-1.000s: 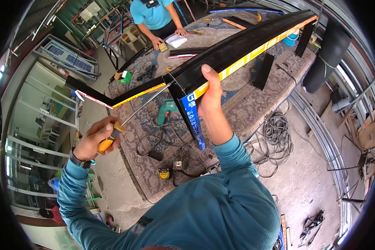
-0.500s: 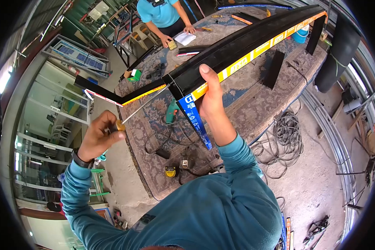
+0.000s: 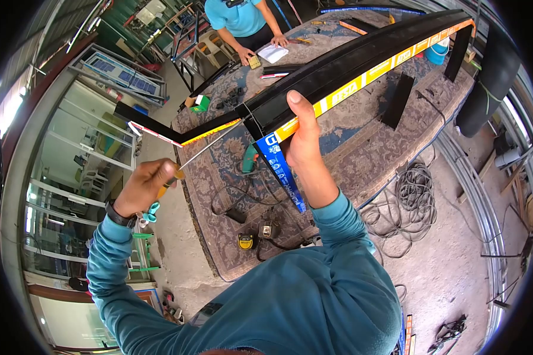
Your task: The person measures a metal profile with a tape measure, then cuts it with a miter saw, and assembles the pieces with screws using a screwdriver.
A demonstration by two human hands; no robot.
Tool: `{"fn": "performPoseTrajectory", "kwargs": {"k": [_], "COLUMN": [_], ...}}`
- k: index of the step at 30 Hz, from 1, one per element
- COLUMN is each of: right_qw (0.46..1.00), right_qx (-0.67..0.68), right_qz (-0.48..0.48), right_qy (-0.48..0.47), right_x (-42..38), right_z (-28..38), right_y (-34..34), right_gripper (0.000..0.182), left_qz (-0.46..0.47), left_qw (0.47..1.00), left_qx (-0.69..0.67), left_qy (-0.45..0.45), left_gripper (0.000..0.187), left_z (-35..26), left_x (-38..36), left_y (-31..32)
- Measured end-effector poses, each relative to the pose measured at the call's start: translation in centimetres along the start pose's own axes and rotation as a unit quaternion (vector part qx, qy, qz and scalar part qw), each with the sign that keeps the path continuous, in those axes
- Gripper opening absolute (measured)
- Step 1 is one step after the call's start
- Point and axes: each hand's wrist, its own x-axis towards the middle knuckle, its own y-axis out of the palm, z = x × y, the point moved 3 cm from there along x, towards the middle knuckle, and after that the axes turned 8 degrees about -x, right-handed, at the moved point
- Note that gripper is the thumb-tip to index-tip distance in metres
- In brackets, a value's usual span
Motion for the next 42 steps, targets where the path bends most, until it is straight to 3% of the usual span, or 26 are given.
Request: {"fn": "performPoseTrajectory", "kwargs": {"k": [2, 5, 8, 11, 13, 17, 18, 21, 22, 25, 28, 31, 34, 37, 41, 42], "right_qw": [1.000, 1.000, 1.000, 0.999, 0.999, 1.000, 1.000, 1.000, 1.000, 1.000, 1.000, 1.000, 1.000, 1.000, 1.000, 0.999], "right_qx": [0.000, -0.006, 0.013, -0.036, -0.040, 0.000, 0.010, -0.021, -0.016, 0.000, 0.010, 0.004, 0.001, 0.008, 0.013, 0.016], "right_qz": [0.016, -0.015, 0.013, -0.032, -0.036, 0.001, 0.006, 0.002, 0.009, 0.018, 0.011, 0.006, 0.007, 0.015, 0.024, 0.028], "right_qy": [-0.005, -0.005, 0.000, 0.003, 0.002, 0.005, 0.005, 0.003, -0.001, -0.002, 0.003, -0.005, -0.007, -0.016, -0.012, -0.014], "right_x": [-0.1, -0.3, -0.2, -0.3, -0.4, -0.1, 0.1, 0.0, 0.1, 0.1, 0.0, 0.0, -0.1, 0.0, 0.0, 0.0], "right_z": [0.2, 0.5, 0.5, 0.7, 0.5, 0.4, 0.4, 0.6, 0.6, 0.3, 0.2, 0.3, 0.2, 0.3, 0.4, 0.3], "right_y": [0.3, 0.4, 0.4, 0.7, 0.8, 0.8, 0.7, 0.7, 0.6, 0.4, 0.1, 0.3, 0.4, 0.4, 0.2, 0.1], "right_gripper": [0.050, 0.047, 0.046, 0.053, 0.053, 0.055, 0.055, 0.055, 0.055, 0.055, 0.054, 0.055, 0.055, 0.055, 0.055, 0.055], "left_qz": [0.037, 0.000, -0.046, -0.076, -0.024, 0.086, 0.096, 0.101, 0.073, -0.003, -0.004, 0.047, 0.036, 0.008, -0.037, -0.030], "left_qw": [0.983, 0.977, 0.992, 0.985, 0.997, 0.934, 0.930, 0.971, 0.988, 0.992, 0.997, 0.961, 0.942, 0.984, 0.994, 0.995], "left_qx": [-0.114, -0.170, -0.001, 0.081, -0.076, -0.301, -0.311, -0.210, -0.133, -0.093, -0.075, -0.226, -0.265, -0.176, -0.085, -0.092], "left_qy": [-0.138, -0.130, 0.120, 0.132, 0.024, -0.172, -0.172, -0.046, -0.042, 0.081, -0.003, -0.154, -0.203, 0.013, 0.055, 0.022], "left_gripper": [0.048, 0.053, 0.048, 0.046, 0.046, 0.046, 0.044, 0.044, 0.040, 0.039, 0.039, 0.038, 0.035, 0.035, 0.036, 0.038], "left_z": [0.8, -1.3, 0.9, -1.4, 0.1, 0.7, 0.8, 0.3, 0.0, 1.3, 1.7, 0.4, -0.5, 0.4, 1.1, 1.3], "left_x": [-0.1, 0.2, 0.5, -0.2, 0.0, 0.1, 0.3, 0.4, 0.5, 0.9, 0.6, -0.1, 0.2, 0.4, 0.4, 0.2], "left_y": [-0.3, 0.5, 0.9, 0.8, 1.0, 1.3, 1.2, 1.1, 1.1, 1.1, 1.1, 0.8, 0.2, 0.7, 0.7, 0.7]}}
